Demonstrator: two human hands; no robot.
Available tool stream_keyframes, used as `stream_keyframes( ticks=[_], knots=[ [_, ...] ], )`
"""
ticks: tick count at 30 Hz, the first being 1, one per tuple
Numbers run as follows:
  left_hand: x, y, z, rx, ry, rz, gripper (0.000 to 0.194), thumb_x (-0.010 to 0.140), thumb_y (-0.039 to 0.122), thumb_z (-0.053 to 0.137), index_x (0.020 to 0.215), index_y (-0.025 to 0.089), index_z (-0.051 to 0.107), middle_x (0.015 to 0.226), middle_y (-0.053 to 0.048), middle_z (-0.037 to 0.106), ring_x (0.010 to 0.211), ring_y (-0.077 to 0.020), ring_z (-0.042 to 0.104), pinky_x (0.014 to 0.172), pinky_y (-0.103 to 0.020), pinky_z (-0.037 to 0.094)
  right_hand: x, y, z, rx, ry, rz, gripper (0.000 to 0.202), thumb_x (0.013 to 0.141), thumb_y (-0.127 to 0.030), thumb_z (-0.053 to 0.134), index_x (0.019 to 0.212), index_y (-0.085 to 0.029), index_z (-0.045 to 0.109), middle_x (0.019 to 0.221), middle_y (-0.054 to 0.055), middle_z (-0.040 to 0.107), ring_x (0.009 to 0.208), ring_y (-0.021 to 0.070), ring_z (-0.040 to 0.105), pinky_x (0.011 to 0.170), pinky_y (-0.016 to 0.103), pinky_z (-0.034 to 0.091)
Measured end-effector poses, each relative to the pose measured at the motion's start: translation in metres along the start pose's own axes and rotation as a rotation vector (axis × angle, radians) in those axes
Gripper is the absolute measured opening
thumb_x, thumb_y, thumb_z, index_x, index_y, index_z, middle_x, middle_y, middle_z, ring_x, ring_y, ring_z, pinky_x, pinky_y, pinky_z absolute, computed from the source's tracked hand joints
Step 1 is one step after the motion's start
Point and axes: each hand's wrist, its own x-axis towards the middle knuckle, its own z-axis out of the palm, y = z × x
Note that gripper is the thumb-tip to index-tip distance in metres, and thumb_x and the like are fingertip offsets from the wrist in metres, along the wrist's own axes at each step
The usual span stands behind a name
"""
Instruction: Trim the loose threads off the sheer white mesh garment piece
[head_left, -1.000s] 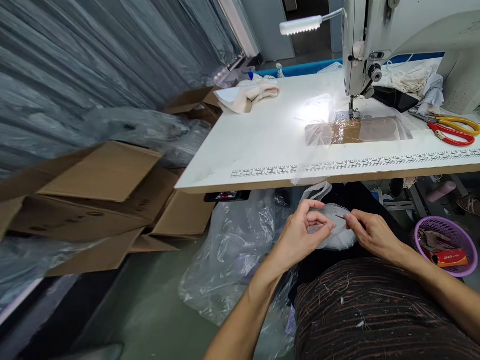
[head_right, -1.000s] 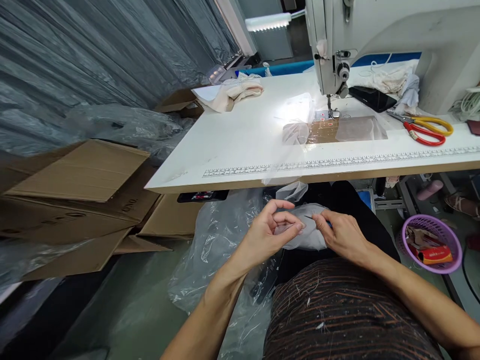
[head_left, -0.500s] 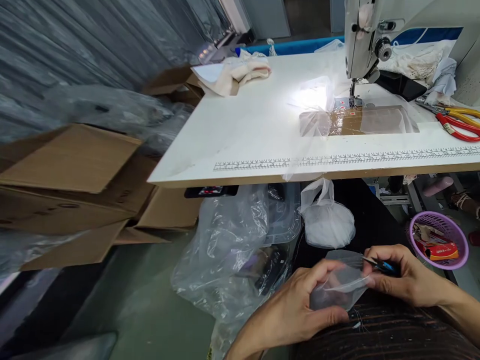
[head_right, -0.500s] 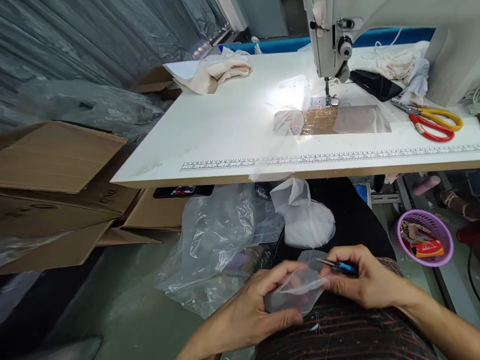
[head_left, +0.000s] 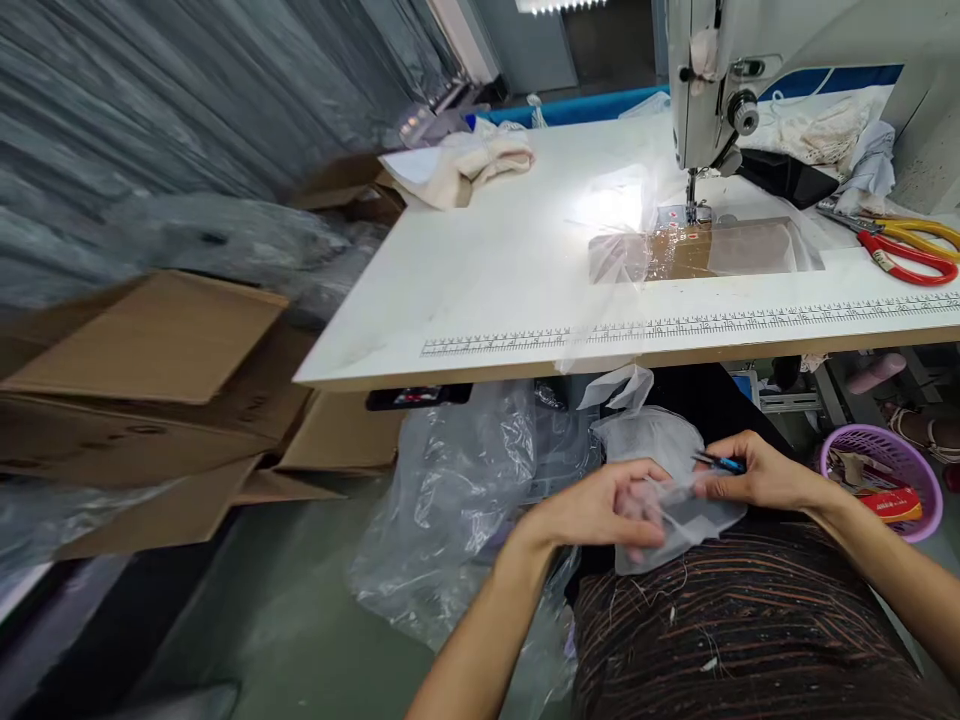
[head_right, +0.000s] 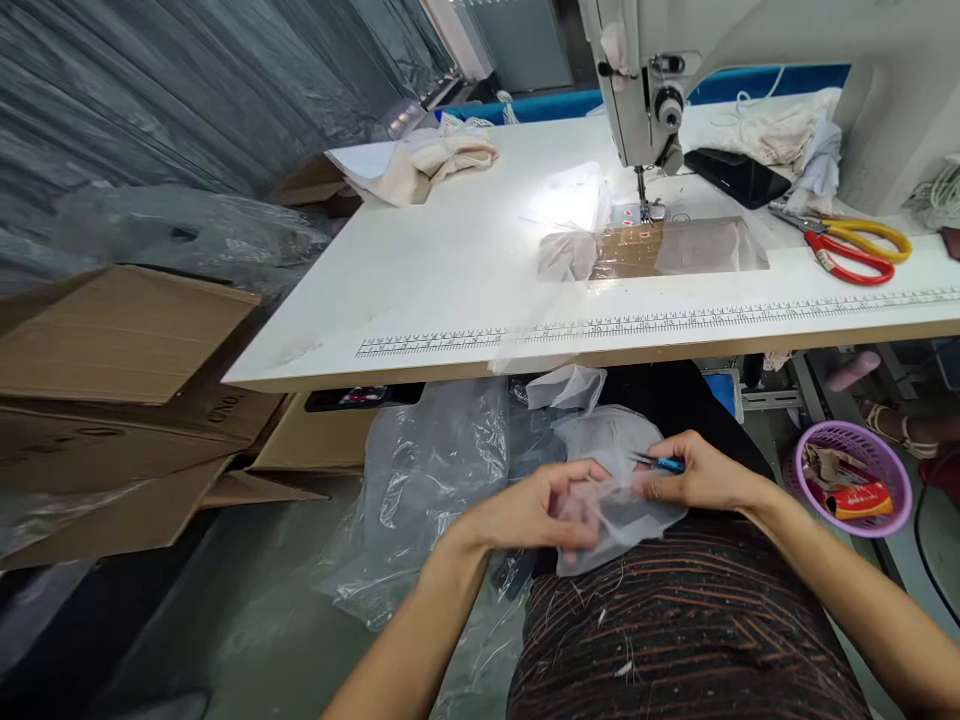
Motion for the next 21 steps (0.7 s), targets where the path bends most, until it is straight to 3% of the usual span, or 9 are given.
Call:
stream_keyframes(
  ticks=[2,5,6,9,12,16,21],
  knots=[
    [0.006,-0.006,-0.024,0.008,0.139,0.053,0.057,0.062,0.04,0.084,0.107,0.017,0.058,0.066,0.005,0.064,0.048,-0.0087,0.056,0.049,-0.02,0.042,0.016,0.012,-0.001,0.026,0.221,-0.052,0.049,0.06,-0.062,0.076,0.066,-0.016,0.061,0.057,-0.005,0.046,0.055,0.0088,0.037,0.051,0.023,0.031],
    [0.023,-0.024,-0.052,0.037,0.576,0.204,0.053,0.06,0.041,0.084,0.1,0.014,0.062,0.062,0.006,0.059,0.049,-0.0078,0.052,0.049,-0.019,0.039,0.039,0.035,-0.001,0.027,0.49,-0.106,0.051,0.062,-0.067,0.07,0.068,-0.018,0.059,0.061,-0.003,0.048,0.058,0.0111,0.041,0.054,0.025,0.035],
    [0.03,-0.031,-0.057,0.062,0.768,0.267,0.05,0.058,0.042,0.083,0.096,0.014,0.064,0.061,0.005,0.059,0.05,-0.0085,0.052,0.05,-0.021,0.04,0.045,0.042,0.0,0.003,0.522,-0.104,0.05,0.062,-0.066,0.069,0.069,-0.018,0.059,0.063,-0.002,0.051,0.06,0.0122,0.043,0.057,0.026,0.038],
    [0.051,-0.052,-0.064,0.097,0.983,0.319,0.047,0.059,0.038,0.081,0.095,0.015,0.062,0.072,0.002,0.064,0.057,-0.0099,0.053,0.057,-0.024,0.044,0.057,0.059,0.002,-0.104,0.554,-0.074,0.044,0.068,-0.061,0.064,0.075,-0.018,0.061,0.067,0.001,0.057,0.064,0.0152,0.05,0.061,0.029,0.042],
    [0.059,-0.066,-0.063,0.135,1.091,0.339,0.046,0.058,0.034,0.081,0.096,0.016,0.064,0.089,-0.003,0.068,0.065,-0.0126,0.056,0.064,-0.028,0.047,0.057,0.066,0.0,-0.187,0.592,-0.062,0.039,0.067,-0.055,0.067,0.08,-0.018,0.064,0.074,0.002,0.061,0.065,0.0163,0.053,0.063,0.03,0.044],
    [0.051,-0.07,-0.059,0.178,1.166,0.402,0.046,0.06,0.033,0.08,0.102,0.019,0.068,0.105,-0.007,0.067,0.089,-0.0201,0.062,0.083,-0.035,0.048,0.05,0.06,-0.006,-0.254,0.696,-0.085,0.042,0.064,-0.055,0.07,0.083,-0.018,0.065,0.081,0.005,0.061,0.067,0.0168,0.054,0.061,0.03,0.046],
    [0.038,-0.058,-0.049,0.323,1.105,0.631,0.03,0.073,0.038,0.074,0.097,0.021,0.073,0.098,-0.007,0.069,0.094,-0.0217,0.064,0.084,-0.036,0.05,0.038,0.034,-0.011,-0.172,0.708,-0.175,0.041,0.071,-0.059,0.061,0.077,-0.018,0.061,0.067,0.001,0.054,0.061,0.0154,0.048,0.057,0.028,0.041]
  ],
)
